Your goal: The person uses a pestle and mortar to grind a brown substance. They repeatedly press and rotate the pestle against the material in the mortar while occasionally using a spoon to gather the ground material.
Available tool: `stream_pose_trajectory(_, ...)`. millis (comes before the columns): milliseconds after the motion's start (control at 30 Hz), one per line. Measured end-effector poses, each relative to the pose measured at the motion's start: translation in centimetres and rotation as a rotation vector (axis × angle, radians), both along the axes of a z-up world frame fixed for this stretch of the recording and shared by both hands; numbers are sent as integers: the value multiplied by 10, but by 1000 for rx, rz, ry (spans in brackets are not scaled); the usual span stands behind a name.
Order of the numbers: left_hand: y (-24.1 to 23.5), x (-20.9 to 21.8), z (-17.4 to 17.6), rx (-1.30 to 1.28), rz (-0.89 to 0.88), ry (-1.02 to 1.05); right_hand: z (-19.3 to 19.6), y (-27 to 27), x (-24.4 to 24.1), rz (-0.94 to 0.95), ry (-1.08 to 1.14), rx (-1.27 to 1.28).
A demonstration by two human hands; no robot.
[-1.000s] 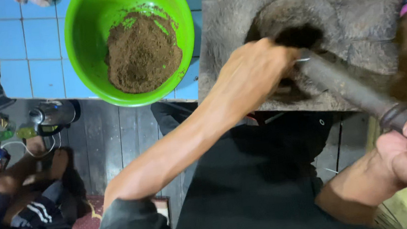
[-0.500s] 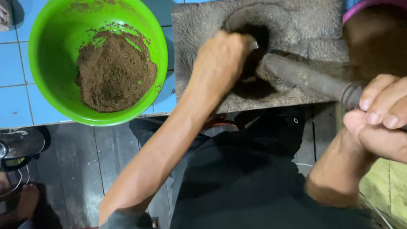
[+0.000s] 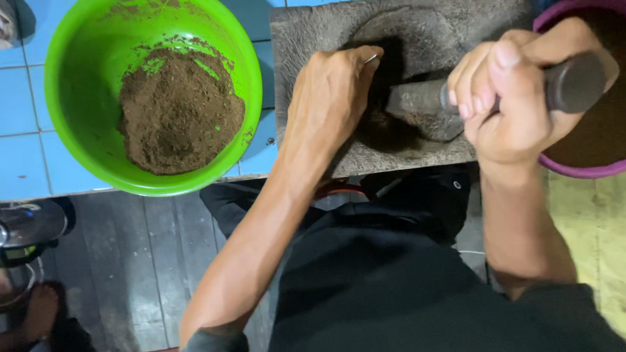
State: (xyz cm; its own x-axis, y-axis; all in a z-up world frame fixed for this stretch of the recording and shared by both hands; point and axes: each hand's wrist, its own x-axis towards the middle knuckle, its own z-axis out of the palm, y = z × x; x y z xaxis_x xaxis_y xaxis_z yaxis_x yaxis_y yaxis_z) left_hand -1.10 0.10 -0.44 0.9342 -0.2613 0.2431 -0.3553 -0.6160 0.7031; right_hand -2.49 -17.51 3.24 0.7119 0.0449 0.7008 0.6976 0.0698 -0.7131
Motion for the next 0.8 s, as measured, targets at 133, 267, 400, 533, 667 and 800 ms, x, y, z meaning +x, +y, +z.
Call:
stream_pose_trajectory(133,-2,3,-13,2,103,141,16,-14,-3,-42,-94,-40)
stream_pose_trajectory(267,0,11,-18,-22,102,0,24,-34,-13,25,77,-186)
stream_pose_trajectory(400,-2,12,-19,-33,120,57,18,13,7,-28,16,-136)
stream_pose_trajectory(533,-1,11,-13,-20,110,62,22,27,13,-24,81,-18)
stream_pose_trajectory(667,1,11,-12,-18,94,82,28,-4,-8,-212,142,63)
stream_pose_trajectory(800,-1,11,-16,-30,111,55,16,-46,-4,21,-113,-344)
